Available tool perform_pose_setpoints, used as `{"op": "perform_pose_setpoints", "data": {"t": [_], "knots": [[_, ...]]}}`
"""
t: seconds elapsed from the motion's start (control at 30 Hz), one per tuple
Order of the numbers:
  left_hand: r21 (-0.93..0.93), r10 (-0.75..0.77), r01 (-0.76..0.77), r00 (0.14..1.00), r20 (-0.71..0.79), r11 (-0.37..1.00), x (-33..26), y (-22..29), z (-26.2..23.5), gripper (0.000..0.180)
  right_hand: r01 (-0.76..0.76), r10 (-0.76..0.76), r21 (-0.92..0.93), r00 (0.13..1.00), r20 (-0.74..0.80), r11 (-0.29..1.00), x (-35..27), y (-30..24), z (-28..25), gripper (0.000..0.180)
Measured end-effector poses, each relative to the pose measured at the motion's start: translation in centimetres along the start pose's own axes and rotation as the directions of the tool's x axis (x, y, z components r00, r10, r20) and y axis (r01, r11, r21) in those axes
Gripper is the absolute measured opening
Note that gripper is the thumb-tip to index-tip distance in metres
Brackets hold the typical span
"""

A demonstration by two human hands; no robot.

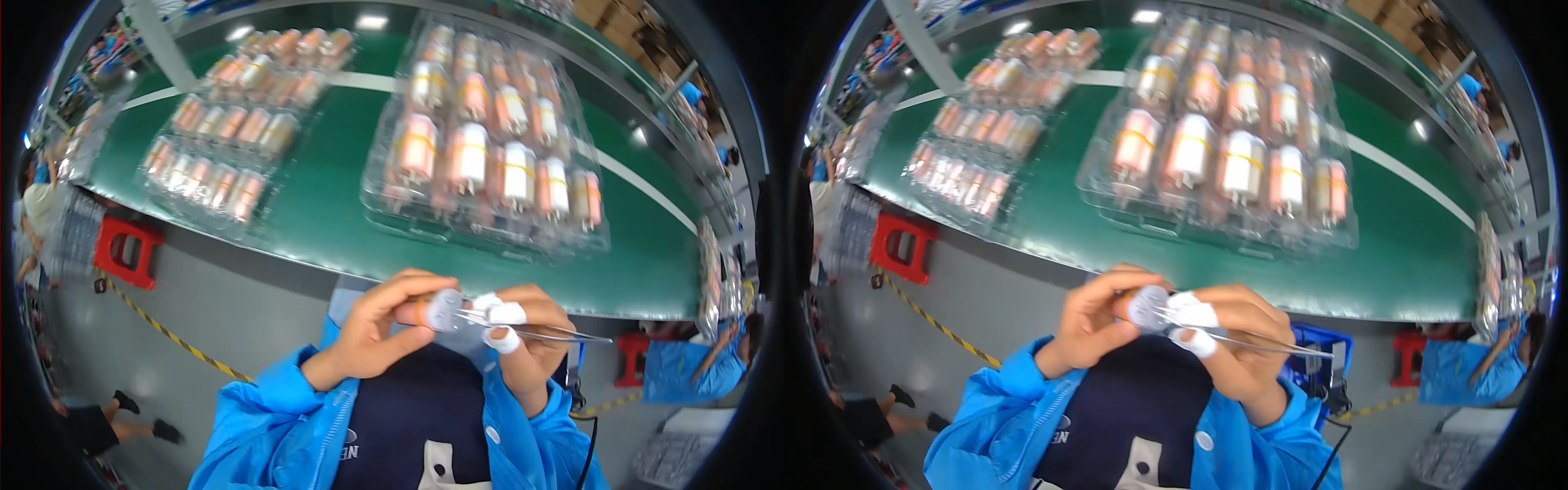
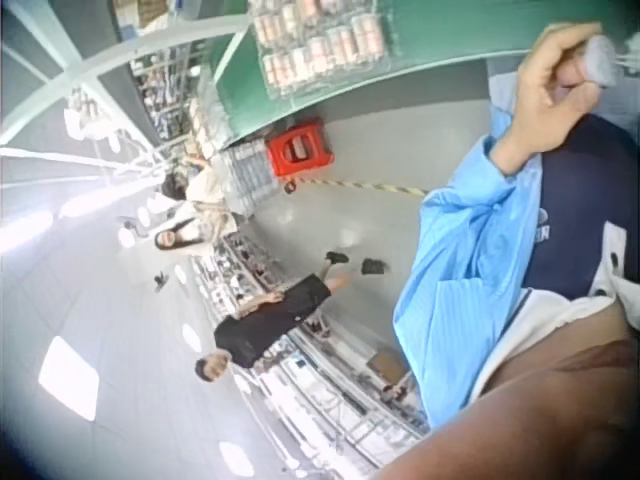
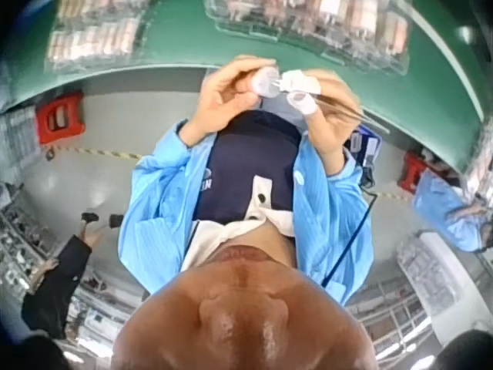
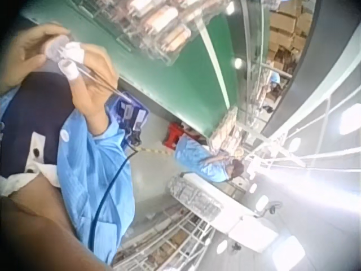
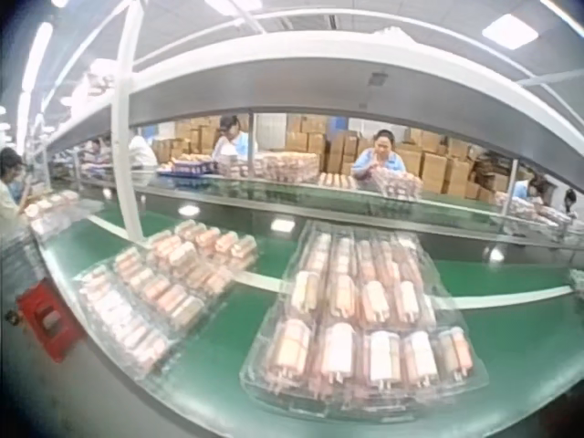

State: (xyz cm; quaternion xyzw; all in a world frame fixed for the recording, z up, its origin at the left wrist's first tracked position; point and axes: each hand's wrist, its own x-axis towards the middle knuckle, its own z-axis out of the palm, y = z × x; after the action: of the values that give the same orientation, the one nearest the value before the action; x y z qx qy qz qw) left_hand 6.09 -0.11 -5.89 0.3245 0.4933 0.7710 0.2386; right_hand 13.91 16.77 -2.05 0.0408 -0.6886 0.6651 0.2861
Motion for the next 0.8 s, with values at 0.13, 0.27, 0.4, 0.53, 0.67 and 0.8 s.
{"op": "perform_pose_setpoints", "data": {"t": [0.13,0.27,0.4,0.53,0.67,0.8], "knots": [[-0.044,-0.001,0.002,1.0,0.022,0.999,0.5,-0.7,-0.3,0.048,0.004,-0.002,-0.027,0.997,0.071,1.0,0.5,0.3,-0.3,0.02],[-0.037,-0.006,0.007,1.0,0.028,0.999,0.6,-1.0,-0.4,0.049,0.0,0.008,-0.07,0.993,0.114,0.998,0.7,0.5,-0.5,0.02],[-0.039,-0.021,0.021,1.0,0.019,0.999,0.5,-1.0,-0.4,0.049,-0.008,0.017,-0.077,0.992,0.121,0.997,0.6,0.8,-0.5,0.019],[-0.019,-0.01,0.01,1.0,0.002,1.0,0.6,-1.1,-0.5,0.05,-0.011,0.023,-0.079,0.988,0.151,0.997,0.9,1.0,-0.5,0.019],[-0.003,-0.005,0.005,1.0,0.0,1.0,0.6,-1.3,-0.6,0.049,-0.014,0.026,-0.078,0.988,0.153,0.997,1.0,1.2,-0.4,0.02],[0.018,0.002,-0.002,1.0,-0.003,1.0,0.7,-1.4,-0.7,0.049,-0.012,0.025,-0.082,0.988,0.155,0.997,1.1,1.3,-0.5,0.02]]}}
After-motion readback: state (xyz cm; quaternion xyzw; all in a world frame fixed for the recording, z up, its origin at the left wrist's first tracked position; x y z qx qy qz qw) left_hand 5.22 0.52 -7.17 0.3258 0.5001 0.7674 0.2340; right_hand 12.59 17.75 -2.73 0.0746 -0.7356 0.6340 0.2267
